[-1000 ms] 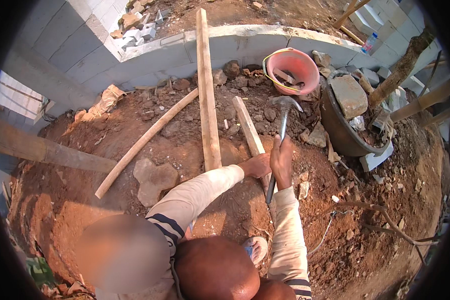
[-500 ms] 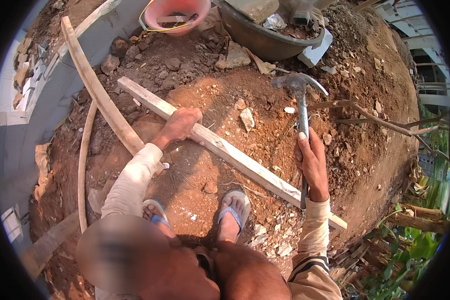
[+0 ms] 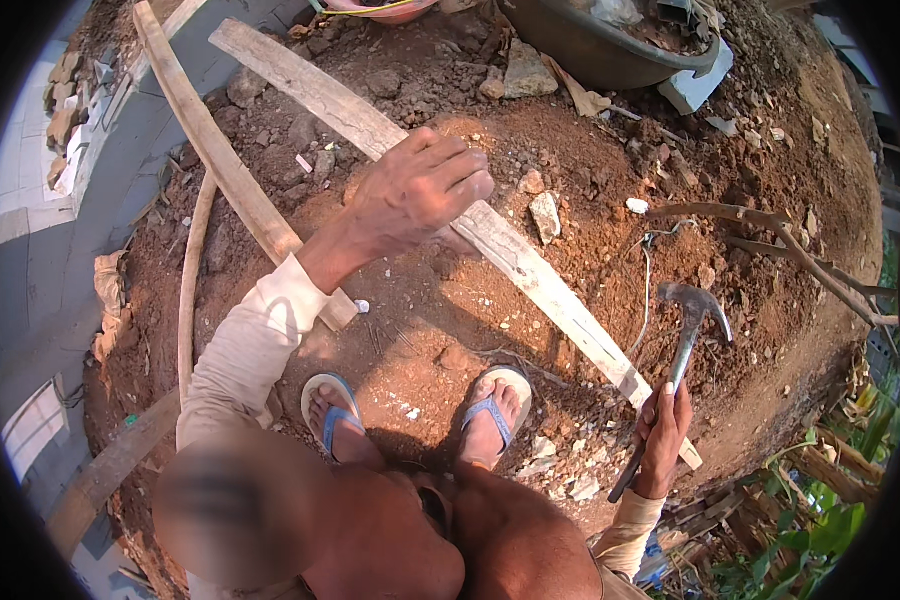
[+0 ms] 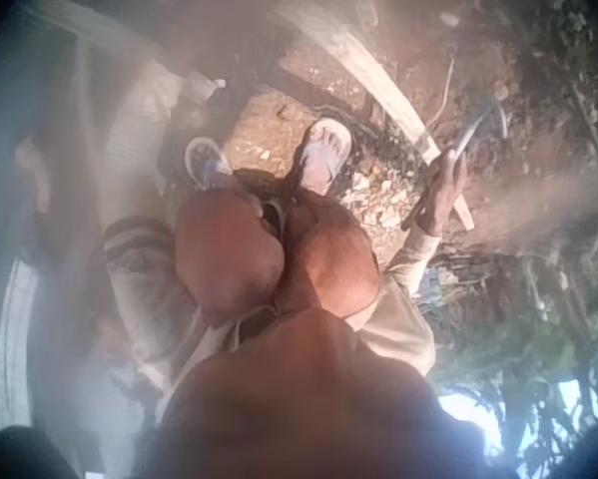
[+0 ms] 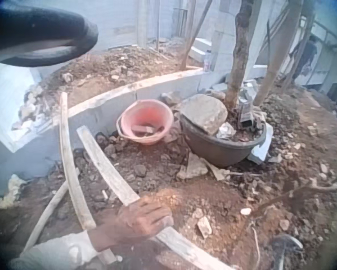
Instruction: The person aligns two wooden planks on the ground, measures them with a tape measure, and hammers nails to join them. The person repeatedly adjusts the planks and hammers additional nails to secure the assembly.
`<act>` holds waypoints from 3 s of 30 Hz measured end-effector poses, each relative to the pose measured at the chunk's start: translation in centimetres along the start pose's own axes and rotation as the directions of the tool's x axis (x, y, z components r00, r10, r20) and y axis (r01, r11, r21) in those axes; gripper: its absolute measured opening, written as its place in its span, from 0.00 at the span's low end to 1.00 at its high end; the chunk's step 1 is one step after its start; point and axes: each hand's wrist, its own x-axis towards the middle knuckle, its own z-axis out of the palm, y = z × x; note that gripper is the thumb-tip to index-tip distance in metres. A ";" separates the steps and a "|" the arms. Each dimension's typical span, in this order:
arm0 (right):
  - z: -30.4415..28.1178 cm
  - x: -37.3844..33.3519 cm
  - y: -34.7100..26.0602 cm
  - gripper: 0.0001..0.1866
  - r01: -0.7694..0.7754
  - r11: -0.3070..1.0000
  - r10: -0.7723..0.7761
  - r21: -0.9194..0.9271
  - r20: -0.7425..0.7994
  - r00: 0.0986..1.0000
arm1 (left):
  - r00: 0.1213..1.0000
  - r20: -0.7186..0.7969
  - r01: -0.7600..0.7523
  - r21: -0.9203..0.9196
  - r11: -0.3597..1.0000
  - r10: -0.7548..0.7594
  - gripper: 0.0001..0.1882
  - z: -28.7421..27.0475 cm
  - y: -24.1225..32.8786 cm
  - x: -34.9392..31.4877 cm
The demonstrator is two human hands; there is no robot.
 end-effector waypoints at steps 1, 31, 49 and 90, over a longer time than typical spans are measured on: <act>0.1 -0.3 -0.4 0.13 0.074 0.997 -0.073 -0.009 0.032 0.997 | 0.997 0.081 0.013 0.028 1.000 -0.016 0.37 -0.6 -2.1 1.1; 6.7 9.6 9.5 0.29 0.798 0.305 -0.654 -0.521 0.495 0.573 | 0.748 0.504 0.320 0.297 0.900 -0.432 0.56 -0.6 -13.0 -7.6; 9.9 -0.2 4.8 0.16 0.340 0.908 -0.254 -0.245 0.322 0.912 | 0.865 0.497 0.216 -0.257 0.942 -0.062 0.38 10.4 -1.6 -3.9; 3.8 -3.9 -6.8 0.27 0.572 0.731 -0.516 0.373 -0.247 0.820 | 0.854 0.499 0.228 -0.113 0.967 -0.143 0.38 10.6 -0.5 -3.9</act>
